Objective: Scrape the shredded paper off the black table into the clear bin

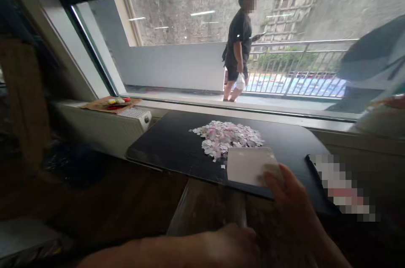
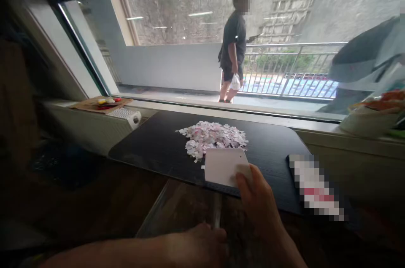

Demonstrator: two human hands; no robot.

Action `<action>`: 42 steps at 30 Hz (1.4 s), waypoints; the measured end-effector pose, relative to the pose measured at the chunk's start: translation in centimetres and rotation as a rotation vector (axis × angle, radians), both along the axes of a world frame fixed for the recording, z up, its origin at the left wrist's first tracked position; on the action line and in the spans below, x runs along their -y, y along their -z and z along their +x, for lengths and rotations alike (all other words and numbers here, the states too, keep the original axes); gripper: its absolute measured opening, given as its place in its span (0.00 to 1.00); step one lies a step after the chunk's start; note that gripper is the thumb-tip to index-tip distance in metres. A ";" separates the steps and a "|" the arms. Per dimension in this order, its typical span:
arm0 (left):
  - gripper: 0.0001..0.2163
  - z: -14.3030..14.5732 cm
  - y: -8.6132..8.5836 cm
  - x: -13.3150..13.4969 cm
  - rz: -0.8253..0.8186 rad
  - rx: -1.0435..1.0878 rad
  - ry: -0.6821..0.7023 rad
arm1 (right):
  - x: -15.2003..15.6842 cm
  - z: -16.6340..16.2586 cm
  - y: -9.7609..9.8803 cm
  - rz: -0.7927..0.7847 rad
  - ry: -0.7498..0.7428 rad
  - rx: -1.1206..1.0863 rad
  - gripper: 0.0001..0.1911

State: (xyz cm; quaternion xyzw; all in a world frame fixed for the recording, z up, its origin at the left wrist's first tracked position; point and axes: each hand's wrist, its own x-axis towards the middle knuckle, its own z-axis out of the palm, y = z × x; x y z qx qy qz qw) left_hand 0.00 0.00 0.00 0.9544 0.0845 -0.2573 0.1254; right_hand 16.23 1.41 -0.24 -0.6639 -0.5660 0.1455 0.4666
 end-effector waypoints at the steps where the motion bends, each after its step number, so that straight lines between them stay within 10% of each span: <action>1: 0.04 0.0 0.6 0.0 -0.012 0.022 -0.019 | -0.2 -0.4 0.1 0.009 -0.007 -0.015 0.21; 8: 0.07 -0.3 4.2 0.1 -0.045 0.226 -0.028 | 0.0 -1.1 0.1 -0.032 -0.061 -0.013 0.20; 20: 0.08 -1.5 0.4 0.3 -0.001 0.154 0.018 | -0.9 -0.3 0.0 0.070 0.076 0.001 0.18; 42: 0.03 -9.6 0.0 -0.7 0.054 0.201 -0.218 | 1.4 0.2 -2.0 0.031 0.070 0.137 0.16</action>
